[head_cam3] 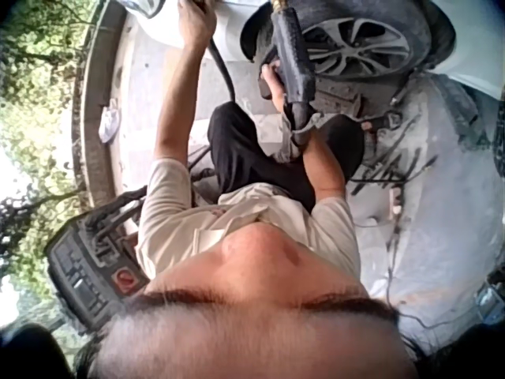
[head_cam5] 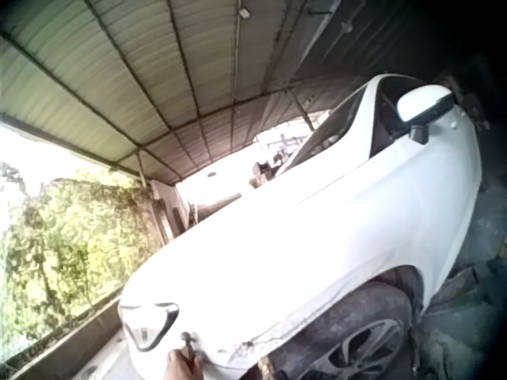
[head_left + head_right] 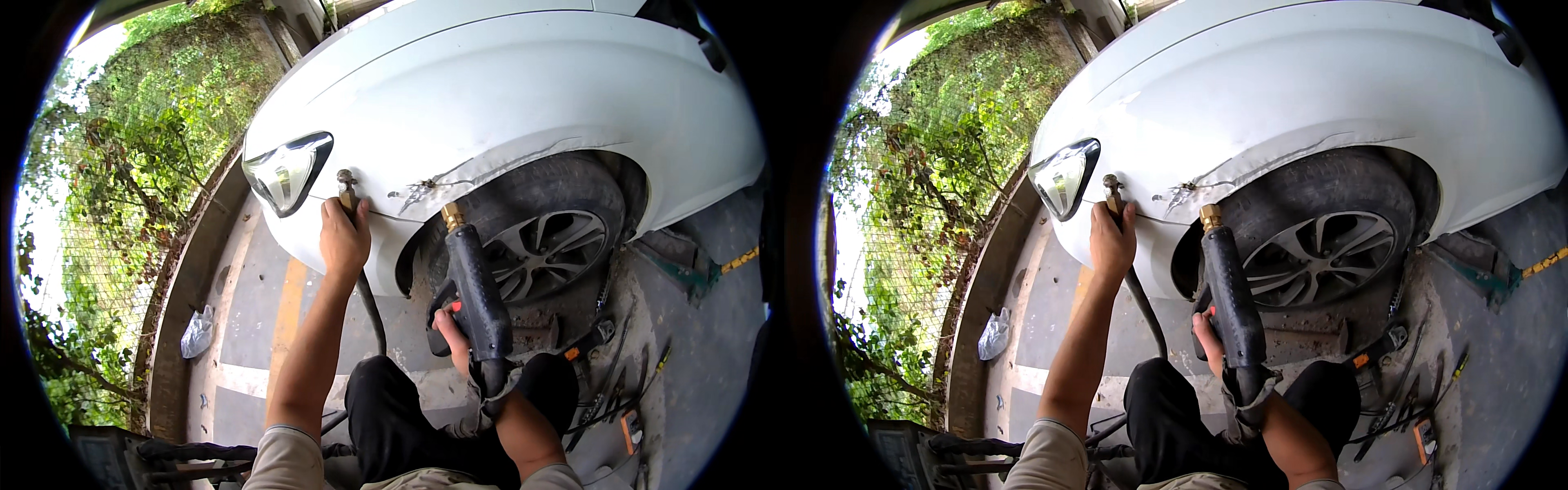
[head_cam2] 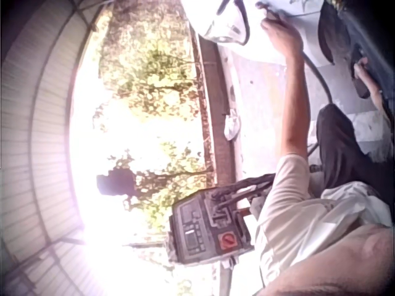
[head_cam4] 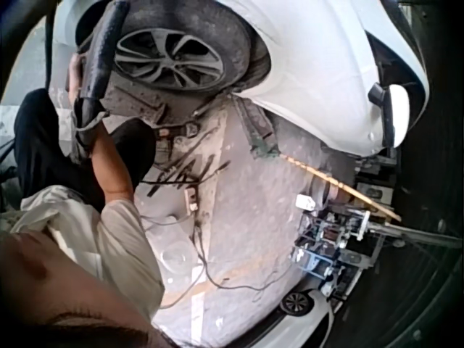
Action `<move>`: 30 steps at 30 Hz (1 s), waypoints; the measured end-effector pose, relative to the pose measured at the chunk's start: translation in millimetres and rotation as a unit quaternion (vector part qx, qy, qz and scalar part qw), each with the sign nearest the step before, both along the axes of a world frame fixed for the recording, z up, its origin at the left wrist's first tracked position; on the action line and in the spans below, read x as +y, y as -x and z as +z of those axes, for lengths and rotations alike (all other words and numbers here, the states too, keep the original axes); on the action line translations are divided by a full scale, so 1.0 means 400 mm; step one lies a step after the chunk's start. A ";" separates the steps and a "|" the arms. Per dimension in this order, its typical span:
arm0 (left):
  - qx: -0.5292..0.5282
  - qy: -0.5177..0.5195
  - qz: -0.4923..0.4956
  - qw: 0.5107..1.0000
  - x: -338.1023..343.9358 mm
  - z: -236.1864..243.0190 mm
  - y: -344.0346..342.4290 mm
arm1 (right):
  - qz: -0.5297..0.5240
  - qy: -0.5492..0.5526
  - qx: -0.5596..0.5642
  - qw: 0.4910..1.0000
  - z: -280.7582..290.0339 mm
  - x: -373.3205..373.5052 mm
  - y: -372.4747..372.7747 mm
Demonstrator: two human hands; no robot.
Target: The person uses a metal file to smooth a damaged area on the front bumper of a white car. They then use an angle grinder to further smooth the surface. Finally, they use a heat gun to apply heat to the repaired section.
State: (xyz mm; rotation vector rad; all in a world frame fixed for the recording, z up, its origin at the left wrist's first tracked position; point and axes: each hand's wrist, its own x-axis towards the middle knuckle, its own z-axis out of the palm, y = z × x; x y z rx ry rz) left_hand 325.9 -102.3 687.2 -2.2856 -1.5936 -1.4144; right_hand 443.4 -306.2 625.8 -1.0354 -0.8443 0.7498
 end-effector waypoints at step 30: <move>-0.055 -0.047 -0.071 0.995 0.049 -0.071 -0.004 | 0.052 0.036 -0.006 0.998 0.023 0.106 0.014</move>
